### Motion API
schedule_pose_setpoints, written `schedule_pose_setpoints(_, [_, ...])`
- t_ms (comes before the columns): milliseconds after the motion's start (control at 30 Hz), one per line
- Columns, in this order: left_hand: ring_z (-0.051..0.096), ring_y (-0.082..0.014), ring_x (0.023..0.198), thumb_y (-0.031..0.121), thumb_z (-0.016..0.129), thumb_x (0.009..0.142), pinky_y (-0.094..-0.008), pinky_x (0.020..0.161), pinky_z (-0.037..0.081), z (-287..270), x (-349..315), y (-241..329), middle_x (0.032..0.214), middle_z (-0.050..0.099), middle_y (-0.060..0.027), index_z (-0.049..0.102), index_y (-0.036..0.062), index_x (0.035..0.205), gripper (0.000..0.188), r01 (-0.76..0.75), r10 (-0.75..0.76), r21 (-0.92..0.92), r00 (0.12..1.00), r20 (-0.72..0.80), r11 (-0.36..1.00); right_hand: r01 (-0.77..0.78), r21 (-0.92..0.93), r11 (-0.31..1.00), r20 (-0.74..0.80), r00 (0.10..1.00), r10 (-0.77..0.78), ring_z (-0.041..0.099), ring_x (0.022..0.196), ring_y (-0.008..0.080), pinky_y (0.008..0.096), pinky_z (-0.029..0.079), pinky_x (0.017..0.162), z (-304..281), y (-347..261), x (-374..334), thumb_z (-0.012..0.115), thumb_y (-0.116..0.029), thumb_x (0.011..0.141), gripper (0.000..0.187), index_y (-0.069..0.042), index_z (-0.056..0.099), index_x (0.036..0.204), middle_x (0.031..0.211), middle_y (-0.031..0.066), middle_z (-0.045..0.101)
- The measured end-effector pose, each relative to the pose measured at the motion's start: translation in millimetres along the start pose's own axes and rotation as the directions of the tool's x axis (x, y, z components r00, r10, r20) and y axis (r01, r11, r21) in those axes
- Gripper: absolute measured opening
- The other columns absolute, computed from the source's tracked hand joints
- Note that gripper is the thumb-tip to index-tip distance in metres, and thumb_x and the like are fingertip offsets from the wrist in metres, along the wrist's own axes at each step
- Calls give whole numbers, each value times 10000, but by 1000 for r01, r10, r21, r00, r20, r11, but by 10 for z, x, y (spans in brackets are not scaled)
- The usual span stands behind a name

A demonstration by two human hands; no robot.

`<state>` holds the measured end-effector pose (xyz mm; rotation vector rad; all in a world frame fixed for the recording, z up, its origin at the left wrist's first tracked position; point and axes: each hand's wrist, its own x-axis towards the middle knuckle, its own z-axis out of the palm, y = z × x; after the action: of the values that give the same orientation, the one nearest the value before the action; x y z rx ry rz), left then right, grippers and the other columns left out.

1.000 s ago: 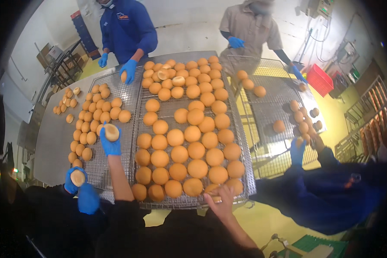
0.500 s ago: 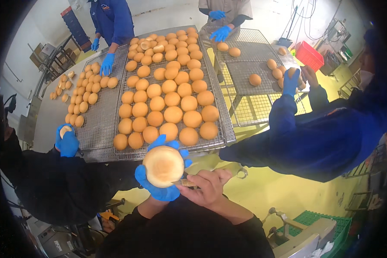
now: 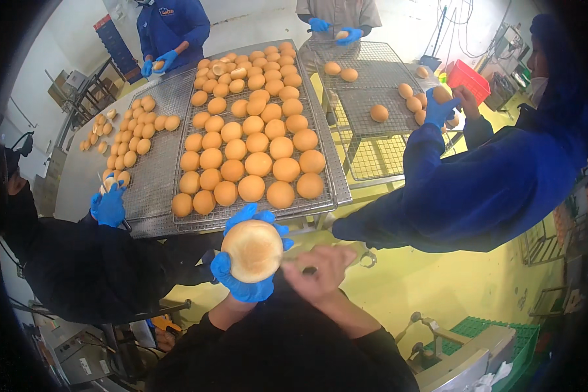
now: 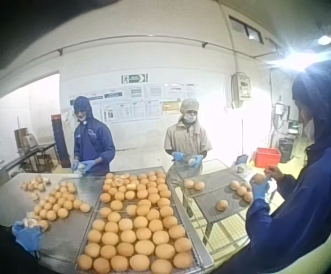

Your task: The person picks up round bread buns from a metal wire rack, splits them open with their hands, and places them back onto the rack. The person works alongside other staff members in a commercial kitchen environment, all wearing protective gear and gloves.

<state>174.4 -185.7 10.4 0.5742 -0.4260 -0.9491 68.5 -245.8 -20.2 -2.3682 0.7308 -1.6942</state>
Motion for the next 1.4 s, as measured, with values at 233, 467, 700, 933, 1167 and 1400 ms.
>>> schedule_pose_setpoints(233, [533, -333, 995, 507, 569, 667, -485, 829, 469, 25, -53, -91, 1138, 488, -160, 303, 32, 1286, 825, 17, -18, 24, 1000, 23, 1000, 25, 74, 997, 2, 1000, -25, 404, 666, 201, 345, 287, 665, -114, -21, -49, 706, -206, 574, 300, -123, 544, 812, 718, 22, 466])
schedule_pose_setpoints(467, [521, -322, 1008, 475, 576, 660, -472, 818, 471, 53, -51, -166, 1169, 462, -164, 302, 12, 1287, 826, 89, -91, 37, 995, 44, 995, 12, 104, 995, 45, 999, -16, 414, 653, 190, 328, 280, 665, -223, -47, -5, 744, -209, 544, 330, -127, 559, 804, 741, 8, 478])
schedule_pose_setpoints(700, [503, -257, 1032, 386, 557, 725, -387, 883, 432, 52, 0, -216, 1150, 470, -153, 353, -7, 1247, 684, 297, -294, -17, 951, 96, 955, 113, 125, 986, 54, 991, -120, 423, 646, 188, 342, 284, 647, -266, 78, 28, 745, -261, 561, 342, -126, 556, 813, 726, 14, 486])
schedule_pose_setpoints(933, [480, -227, 1068, 290, 550, 744, -343, 925, 391, 50, 46, -239, 1192, 461, -136, 409, -1, 1198, 557, 359, -360, 37, 927, 104, 933, 122, -5, 992, 20, 992, -122, 386, 695, 199, 344, 283, 666, -235, 225, -12, 710, -385, 601, 354, -162, 558, 832, 737, 3, 485])
schedule_pose_setpoints(1167, [500, -221, 1021, 320, 537, 737, -336, 897, 409, 116, 39, -201, 1114, 492, -142, 404, -4, 1194, 576, 305, -328, 204, 941, 85, 930, 218, -38, 975, 61, 975, -215, 377, 758, 200, 350, 279, 686, -307, 192, -41, 693, -398, 620, 323, -177, 562, 815, 775, -1, 455])
schedule_pose_setpoints(1400, [486, -209, 1038, 306, 530, 733, -328, 895, 399, 91, 13, -175, 1117, 491, -130, 421, -2, 1185, 557, 307, -340, 260, 936, 90, 916, 197, -74, 978, 84, 978, -191, 378, 745, 207, 363, 278, 685, -264, 217, -5, 700, -404, 616, 347, -185, 549, 839, 776, -7, 455])
